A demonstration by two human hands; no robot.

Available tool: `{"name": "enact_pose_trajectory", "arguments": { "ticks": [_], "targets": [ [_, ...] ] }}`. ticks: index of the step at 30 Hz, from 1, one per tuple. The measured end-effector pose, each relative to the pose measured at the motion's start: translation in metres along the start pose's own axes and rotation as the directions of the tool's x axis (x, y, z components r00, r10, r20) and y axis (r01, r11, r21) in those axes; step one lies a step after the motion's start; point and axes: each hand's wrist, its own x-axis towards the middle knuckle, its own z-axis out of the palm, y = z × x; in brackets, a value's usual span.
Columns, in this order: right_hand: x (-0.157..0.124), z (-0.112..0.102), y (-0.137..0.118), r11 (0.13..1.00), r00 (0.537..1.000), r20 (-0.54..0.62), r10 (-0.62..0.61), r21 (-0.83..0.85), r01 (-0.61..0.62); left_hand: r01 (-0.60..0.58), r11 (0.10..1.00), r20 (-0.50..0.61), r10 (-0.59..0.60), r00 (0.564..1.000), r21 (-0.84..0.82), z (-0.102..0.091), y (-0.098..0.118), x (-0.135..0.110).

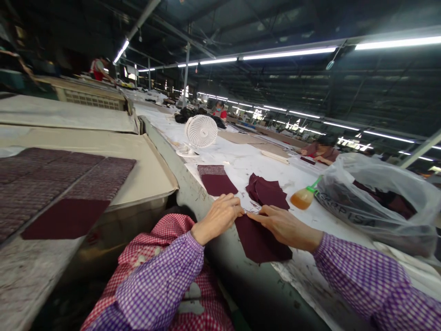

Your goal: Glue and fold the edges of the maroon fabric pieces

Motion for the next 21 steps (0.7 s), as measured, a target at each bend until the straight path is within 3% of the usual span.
{"name": "enact_pose_trajectory", "arguments": {
  "ticks": [3, 9, 17, 21],
  "targets": [
    [0.005, -0.008, -0.005, 0.999, 0.998, 0.061, 0.018, -0.050, -0.015, 0.075, 0.995, -0.020, -0.077, 0.997, -0.068, 0.001, -0.003, -0.002],
    [0.012, -0.012, -0.007, 0.987, 0.993, 0.110, 0.039, -0.157, -0.021, 0.043, 0.980, -0.014, -0.046, 0.999, -0.194, -0.005, -0.011, -0.006],
    [0.017, -0.006, -0.008, 0.980, 0.998, 0.054, -0.011, -0.196, 0.021, 0.002, 0.969, -0.025, -0.008, 1.000, -0.248, -0.010, -0.016, -0.010],
    [0.020, -0.005, -0.010, 0.975, 0.999, 0.036, -0.016, -0.220, 0.024, 0.079, 0.932, -0.134, -0.134, 0.982, -0.353, -0.011, -0.022, -0.011]
  ]
}}
